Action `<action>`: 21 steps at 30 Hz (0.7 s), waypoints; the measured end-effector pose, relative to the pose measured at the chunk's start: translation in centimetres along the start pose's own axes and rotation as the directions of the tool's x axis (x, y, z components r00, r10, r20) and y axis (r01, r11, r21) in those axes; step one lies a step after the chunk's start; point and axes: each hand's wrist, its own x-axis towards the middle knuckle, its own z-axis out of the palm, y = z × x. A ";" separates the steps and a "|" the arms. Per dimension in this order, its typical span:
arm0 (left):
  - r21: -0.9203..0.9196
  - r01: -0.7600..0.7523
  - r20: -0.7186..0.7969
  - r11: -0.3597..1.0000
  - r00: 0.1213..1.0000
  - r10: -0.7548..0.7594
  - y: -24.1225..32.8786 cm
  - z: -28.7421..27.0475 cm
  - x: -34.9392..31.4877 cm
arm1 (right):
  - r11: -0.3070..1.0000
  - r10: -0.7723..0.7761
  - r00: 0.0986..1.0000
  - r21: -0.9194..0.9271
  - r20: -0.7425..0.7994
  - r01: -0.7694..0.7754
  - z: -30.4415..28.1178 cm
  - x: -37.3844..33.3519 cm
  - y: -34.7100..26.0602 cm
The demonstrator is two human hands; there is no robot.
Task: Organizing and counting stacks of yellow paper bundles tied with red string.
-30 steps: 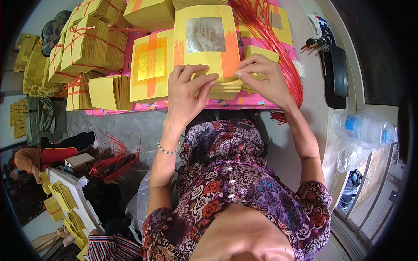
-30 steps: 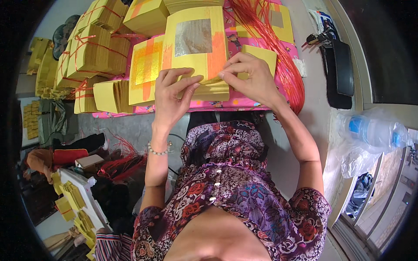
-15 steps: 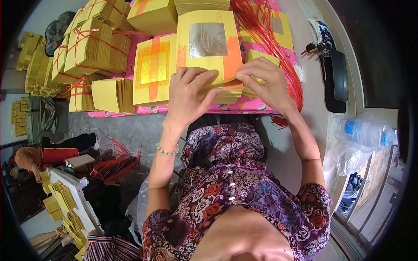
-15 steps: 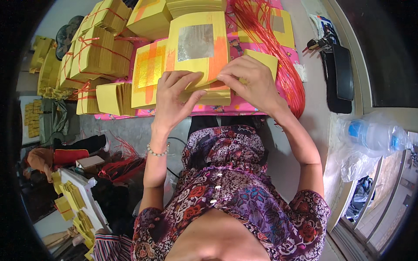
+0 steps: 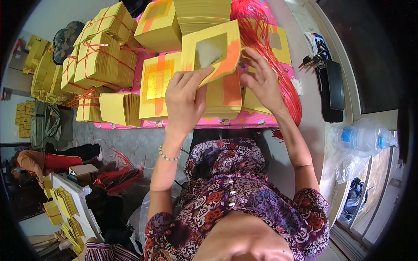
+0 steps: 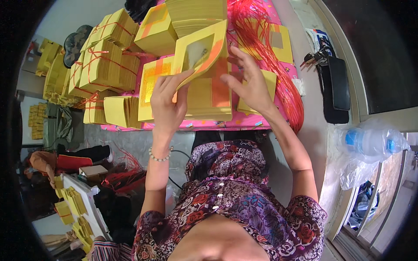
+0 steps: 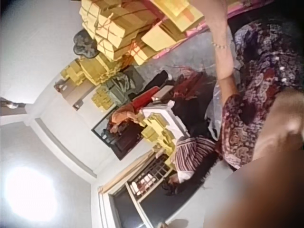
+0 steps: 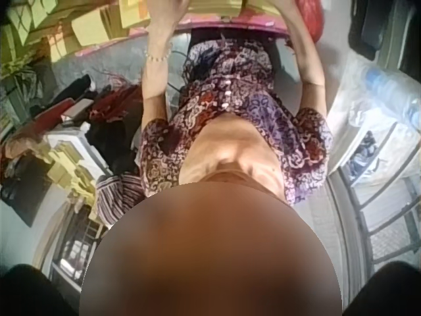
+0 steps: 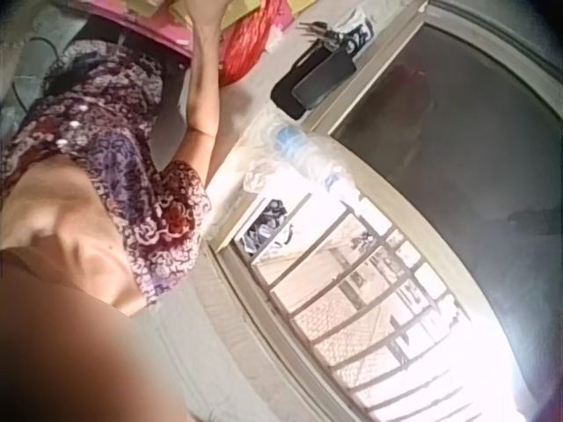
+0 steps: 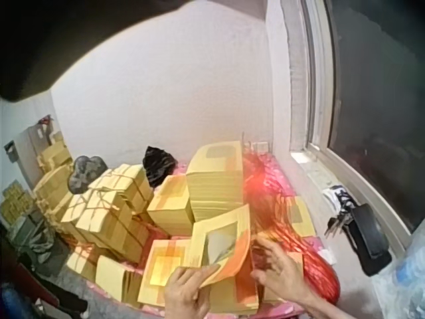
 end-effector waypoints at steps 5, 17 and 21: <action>-0.268 0.077 0.113 0.960 0.992 -0.048 2.4 -1.5 -0.3 | 0.999 -0.009 0.995 0.036 0.102 0.005 0.3 0.1 0.7; -0.756 0.479 0.393 0.445 0.877 -0.277 3.2 0.0 -0.9 | 0.963 0.012 0.981 0.263 0.196 -0.064 0.2 -2.4 -1.4; -0.197 0.015 -0.153 0.980 0.987 -0.046 3.2 1.3 0.4 | 0.976 -0.013 0.992 0.220 0.122 -0.014 0.2 -2.7 -1.7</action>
